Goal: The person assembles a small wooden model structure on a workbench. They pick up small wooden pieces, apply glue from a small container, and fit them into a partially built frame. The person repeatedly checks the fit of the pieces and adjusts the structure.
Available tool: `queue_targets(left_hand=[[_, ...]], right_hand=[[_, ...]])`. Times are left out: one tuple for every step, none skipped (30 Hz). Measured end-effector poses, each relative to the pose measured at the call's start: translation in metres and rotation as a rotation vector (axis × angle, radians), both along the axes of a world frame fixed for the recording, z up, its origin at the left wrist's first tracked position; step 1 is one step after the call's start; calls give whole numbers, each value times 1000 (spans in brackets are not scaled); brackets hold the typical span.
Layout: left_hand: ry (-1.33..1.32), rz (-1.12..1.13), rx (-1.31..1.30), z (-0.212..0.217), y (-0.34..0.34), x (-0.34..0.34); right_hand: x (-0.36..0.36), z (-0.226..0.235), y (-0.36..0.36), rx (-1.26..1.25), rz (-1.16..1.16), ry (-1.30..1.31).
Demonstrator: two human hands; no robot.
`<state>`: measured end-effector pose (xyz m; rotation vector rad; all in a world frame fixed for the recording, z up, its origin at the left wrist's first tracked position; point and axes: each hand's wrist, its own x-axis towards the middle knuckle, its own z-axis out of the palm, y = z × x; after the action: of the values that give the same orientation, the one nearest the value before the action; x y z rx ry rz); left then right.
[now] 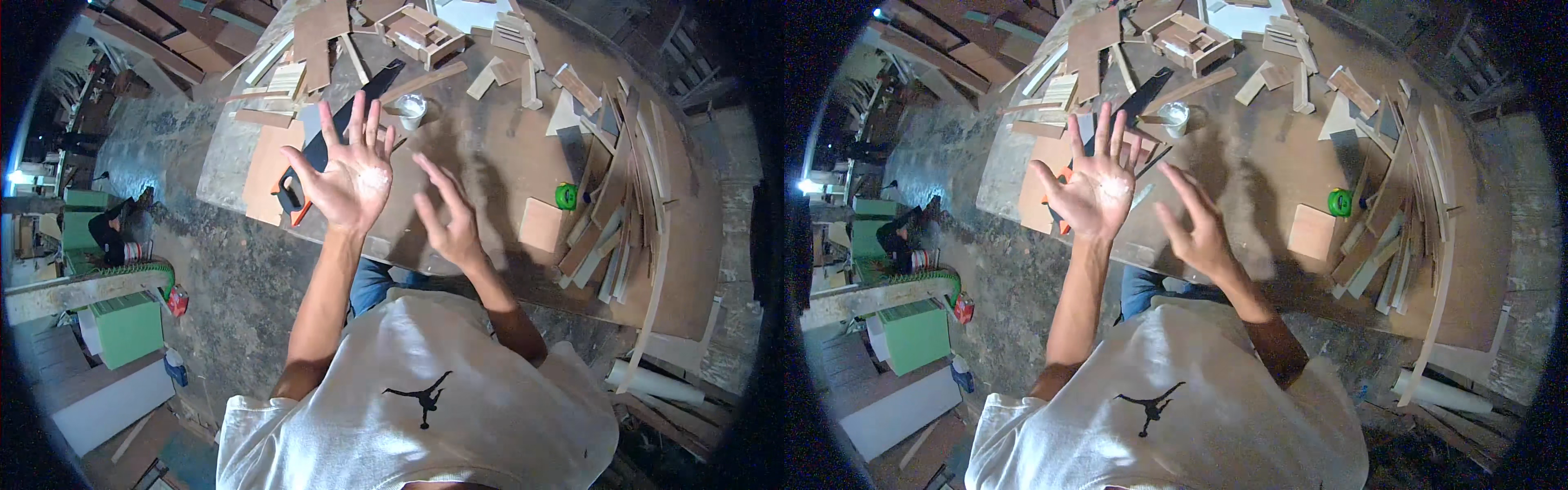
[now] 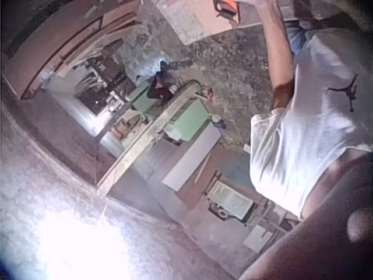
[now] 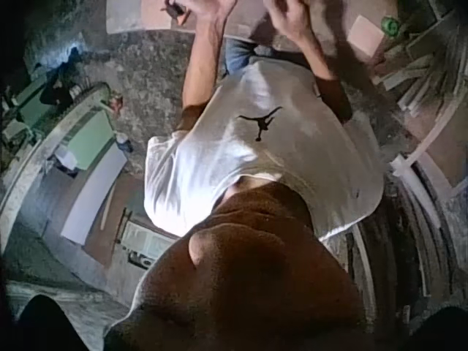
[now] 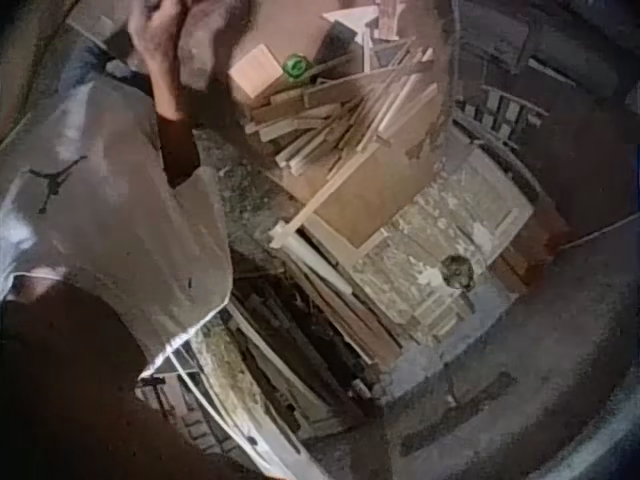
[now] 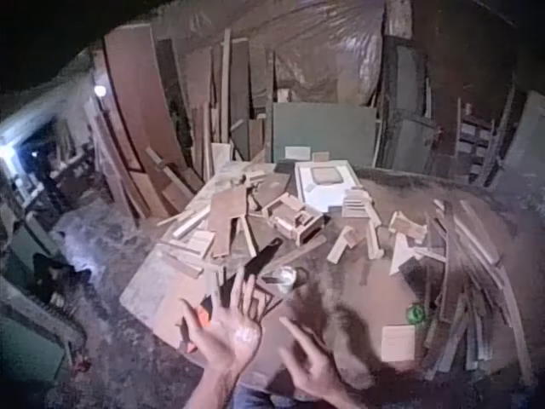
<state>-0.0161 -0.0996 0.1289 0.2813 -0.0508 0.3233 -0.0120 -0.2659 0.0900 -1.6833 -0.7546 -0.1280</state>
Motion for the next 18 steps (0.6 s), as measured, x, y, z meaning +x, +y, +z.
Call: queue_targets(left_hand=[[20,43,51,2,0,-3],[18,77,94,4,1,-8],[10,117,112,4,2,-14],[-7,155,118,6,1,-17],[-29,193,134,9,1,-17],[-16,281,196,13,-1,-17],[-8,376,265,18,3,-15],[24,462,416,23,12,-14],[61,551,565,29,21,-14],[33,617,598,34,30,-14],[-6,636,611,34,34,-14],[-16,685,679,33,35,-13],[-19,738,758,35,33,-11],[43,750,759,42,30,-12],[103,698,731,44,26,-16],[136,692,736,39,24,-16],[243,665,755,48,14,-23],[219,681,760,48,11,-24]], right_hand=[[-2,9,8,-42,51,-72],[-3,17,17,-79,75,-148],[-5,21,27,-115,100,-224],[-8,23,38,-122,137,-214],[-9,22,50,-121,171,-209],[-9,20,60,-121,207,-204],[-15,17,66,-84,253,-129],[-22,22,69,-103,287,-165],[-31,27,68,-121,322,-201],[-42,32,70,-115,399,-129],[-44,35,70,-133,432,-99],[-41,38,73,-145,438,-128],[-35,39,76,-147,447,-154],[-31,40,81,-113,482,-89],[-22,46,88,-140,468,-178],[-17,47,94,-113,496,-204],[-15,45,94,-105,508,-228],[-13,43,96,-55,524,-182]])
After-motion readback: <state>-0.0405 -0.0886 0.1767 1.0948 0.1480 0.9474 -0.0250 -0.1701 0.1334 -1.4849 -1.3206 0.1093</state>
